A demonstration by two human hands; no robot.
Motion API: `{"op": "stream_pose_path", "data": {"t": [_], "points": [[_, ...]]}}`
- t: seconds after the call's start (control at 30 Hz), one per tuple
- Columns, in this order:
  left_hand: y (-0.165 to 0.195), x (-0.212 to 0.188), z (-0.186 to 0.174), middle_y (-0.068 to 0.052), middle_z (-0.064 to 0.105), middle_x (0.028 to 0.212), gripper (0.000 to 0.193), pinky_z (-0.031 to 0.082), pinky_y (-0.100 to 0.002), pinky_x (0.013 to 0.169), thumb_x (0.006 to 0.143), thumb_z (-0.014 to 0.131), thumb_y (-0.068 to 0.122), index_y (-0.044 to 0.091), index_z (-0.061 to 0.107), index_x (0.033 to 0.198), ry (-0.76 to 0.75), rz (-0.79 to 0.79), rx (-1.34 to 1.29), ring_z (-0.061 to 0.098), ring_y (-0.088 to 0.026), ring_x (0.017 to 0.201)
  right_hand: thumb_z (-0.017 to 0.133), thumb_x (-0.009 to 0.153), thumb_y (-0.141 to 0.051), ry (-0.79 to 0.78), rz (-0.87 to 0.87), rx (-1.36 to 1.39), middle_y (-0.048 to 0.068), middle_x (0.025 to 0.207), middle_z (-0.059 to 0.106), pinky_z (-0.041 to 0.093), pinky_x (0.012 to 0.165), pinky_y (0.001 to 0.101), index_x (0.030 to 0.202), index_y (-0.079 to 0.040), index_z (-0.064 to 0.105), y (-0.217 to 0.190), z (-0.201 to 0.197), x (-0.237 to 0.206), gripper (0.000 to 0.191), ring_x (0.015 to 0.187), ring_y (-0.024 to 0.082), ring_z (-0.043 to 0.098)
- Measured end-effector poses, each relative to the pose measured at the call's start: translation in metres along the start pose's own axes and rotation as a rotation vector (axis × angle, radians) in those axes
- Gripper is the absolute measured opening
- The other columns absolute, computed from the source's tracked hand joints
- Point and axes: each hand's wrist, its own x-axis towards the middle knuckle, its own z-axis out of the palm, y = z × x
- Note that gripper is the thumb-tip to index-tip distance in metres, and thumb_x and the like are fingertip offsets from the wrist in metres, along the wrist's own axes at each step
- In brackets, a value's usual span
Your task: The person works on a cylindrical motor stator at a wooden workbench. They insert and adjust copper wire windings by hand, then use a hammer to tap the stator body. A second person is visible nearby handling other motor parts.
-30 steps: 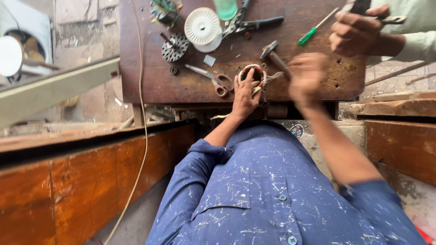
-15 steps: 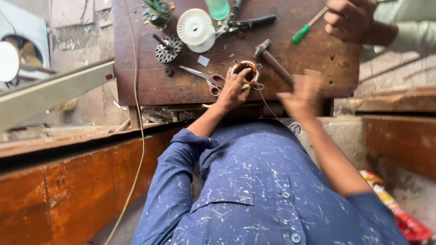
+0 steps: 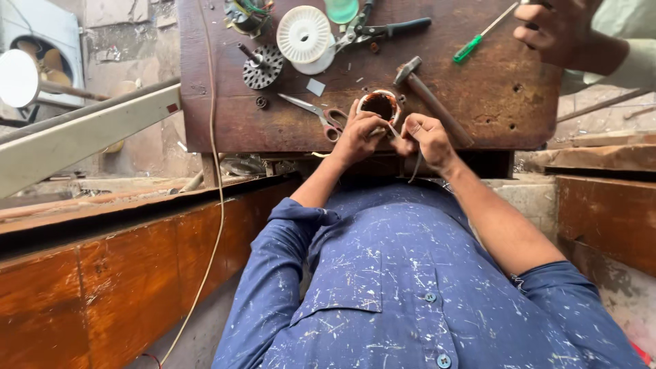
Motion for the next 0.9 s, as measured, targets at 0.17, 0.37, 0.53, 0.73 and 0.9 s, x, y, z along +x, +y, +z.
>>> {"op": "stream_pose_path", "data": {"t": [0.17, 0.37, 0.53, 0.73, 0.9], "points": [[0.004, 0.002, -0.005, -0.002, 0.073, 0.099, 0.026, 0.025, -0.058, 0.124, 0.081, 0.080, 0.009, 0.016, 0.074, 0.105, 0.028, 0.011, 0.036, 0.067, -0.021, 0.107, 0.058, 0.109, -0.027, 0.394, -0.214, -0.834, 0.011, 0.076, 0.068, 0.051, 0.061, 0.0347, 0.094, -0.001, 0.068, 0.009, -0.002, 0.011, 0.031, 0.067, 0.018, 0.063], [0.008, 0.006, -0.010, 0.000, 0.070, 0.085, 0.023, 0.030, -0.055, 0.123, 0.081, 0.081, 0.009, 0.019, 0.075, 0.101, 0.017, 0.050, 0.129, 0.067, -0.020, 0.092, 0.072, 0.096, -0.021, 0.389, -0.027, -1.049, 0.013, 0.071, 0.069, 0.050, 0.061, 0.0335, 0.087, -0.002, 0.074, 0.028, 0.002, 0.022, 0.020, 0.065, 0.017, 0.066], [0.010, 0.007, -0.015, 0.002, 0.074, 0.087, 0.025, 0.030, -0.054, 0.123, 0.080, 0.077, 0.006, 0.019, 0.074, 0.102, 0.031, 0.076, 0.128, 0.067, -0.021, 0.089, 0.076, 0.093, -0.020, 0.417, 0.224, -0.537, -0.002, 0.065, 0.059, 0.034, 0.049, 0.0285, 0.071, -0.002, 0.069, 0.031, -0.002, 0.027, 0.030, 0.057, 0.005, 0.047], [0.012, 0.012, -0.015, -0.002, 0.069, 0.083, 0.026, 0.029, -0.054, 0.123, 0.077, 0.081, 0.010, 0.018, 0.076, 0.101, 0.034, 0.026, 0.071, 0.067, -0.022, 0.089, 0.078, 0.092, -0.023, 0.400, 0.307, -0.582, -0.005, 0.062, 0.057, 0.033, 0.045, 0.0283, 0.067, -0.002, 0.066, 0.030, -0.011, 0.024, 0.035, 0.054, 0.004, 0.045], [0.011, 0.011, -0.020, -0.005, 0.070, 0.087, 0.029, 0.029, -0.054, 0.122, 0.078, 0.083, 0.013, 0.013, 0.076, 0.105, -0.004, -0.006, 0.081, 0.065, -0.024, 0.094, 0.077, 0.092, -0.023, 0.388, 0.286, -0.603, -0.003, 0.062, 0.062, 0.037, 0.046, 0.0280, 0.069, -0.002, 0.069, 0.026, -0.008, 0.030, 0.032, 0.055, 0.005, 0.050]]}}
